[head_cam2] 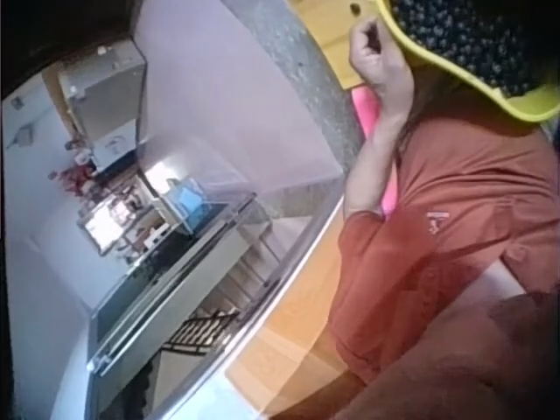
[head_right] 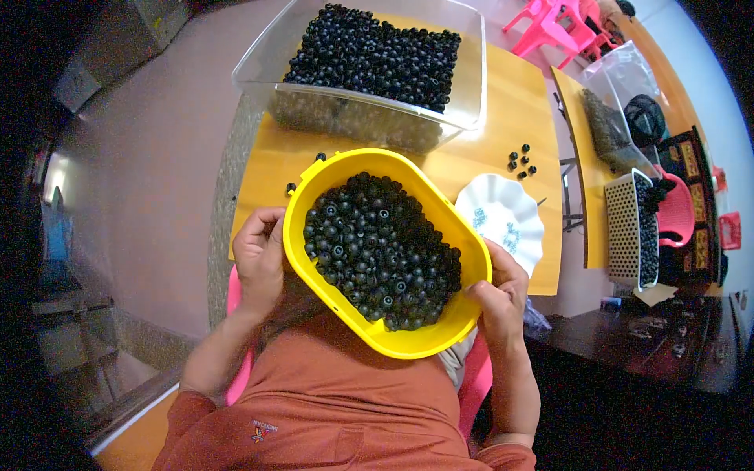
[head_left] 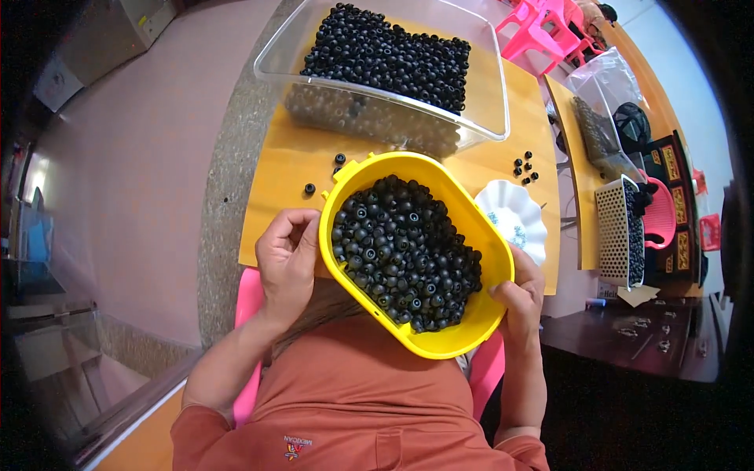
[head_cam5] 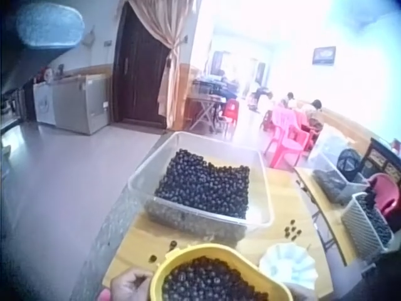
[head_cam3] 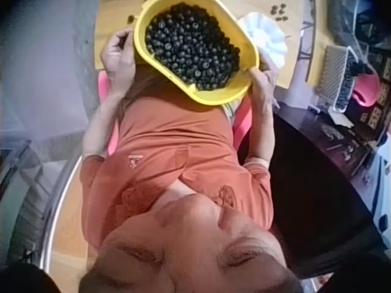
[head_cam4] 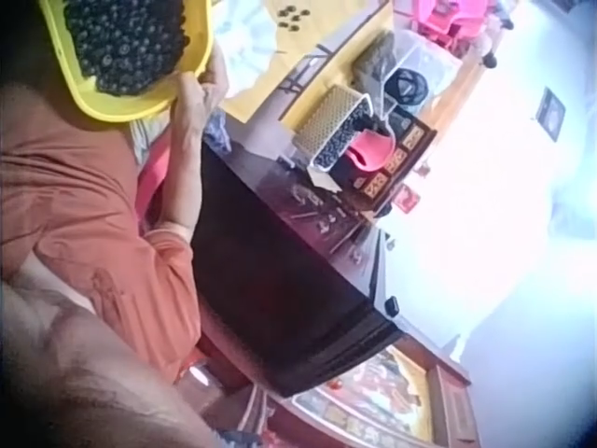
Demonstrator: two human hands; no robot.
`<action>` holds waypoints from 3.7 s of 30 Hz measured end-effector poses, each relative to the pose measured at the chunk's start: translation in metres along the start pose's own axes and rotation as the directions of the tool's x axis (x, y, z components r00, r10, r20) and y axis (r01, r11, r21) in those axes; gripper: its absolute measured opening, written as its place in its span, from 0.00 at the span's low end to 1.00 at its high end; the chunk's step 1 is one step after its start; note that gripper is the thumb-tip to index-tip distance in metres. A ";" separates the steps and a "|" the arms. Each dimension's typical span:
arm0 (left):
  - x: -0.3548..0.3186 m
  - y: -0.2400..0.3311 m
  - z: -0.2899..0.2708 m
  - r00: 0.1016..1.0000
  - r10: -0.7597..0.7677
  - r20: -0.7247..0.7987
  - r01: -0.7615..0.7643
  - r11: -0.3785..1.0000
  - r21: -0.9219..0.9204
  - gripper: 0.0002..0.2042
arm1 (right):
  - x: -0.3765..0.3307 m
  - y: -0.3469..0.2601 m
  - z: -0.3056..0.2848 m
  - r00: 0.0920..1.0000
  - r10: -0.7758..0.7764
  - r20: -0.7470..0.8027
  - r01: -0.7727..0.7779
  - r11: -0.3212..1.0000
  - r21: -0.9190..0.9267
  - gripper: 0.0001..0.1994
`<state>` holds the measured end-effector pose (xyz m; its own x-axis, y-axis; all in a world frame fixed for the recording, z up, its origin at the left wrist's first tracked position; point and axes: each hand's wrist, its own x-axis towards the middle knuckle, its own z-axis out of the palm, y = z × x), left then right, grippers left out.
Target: Sorting and inspecting small black rubber or plastic rings at a workstation.
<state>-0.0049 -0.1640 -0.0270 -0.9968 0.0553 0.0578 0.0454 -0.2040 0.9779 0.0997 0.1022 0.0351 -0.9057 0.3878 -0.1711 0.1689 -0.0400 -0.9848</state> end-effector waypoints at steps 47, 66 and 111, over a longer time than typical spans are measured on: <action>0.002 -0.007 -0.007 0.875 0.431 0.219 -0.472 0.862 0.187 0.10 | 0.028 -0.045 0.030 0.683 -0.189 0.706 0.728 0.106 -0.677 0.17; 0.006 -0.007 -0.010 0.848 0.473 0.239 -0.523 0.819 0.237 0.11 | 0.034 -0.043 0.034 0.686 0.017 0.727 0.723 0.095 -0.685 0.16; 0.009 -0.005 -0.012 0.845 0.480 0.235 -0.526 0.823 0.213 0.10 | 0.040 -0.054 0.040 0.711 -0.040 0.702 0.653 0.408 -0.638 0.16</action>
<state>-0.0145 -0.1740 -0.0342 -0.8055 0.1781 0.5652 0.5759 0.0107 0.8174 0.0386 0.0829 0.0802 -0.9236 -0.3692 -0.1031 -0.2744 0.8247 -0.4946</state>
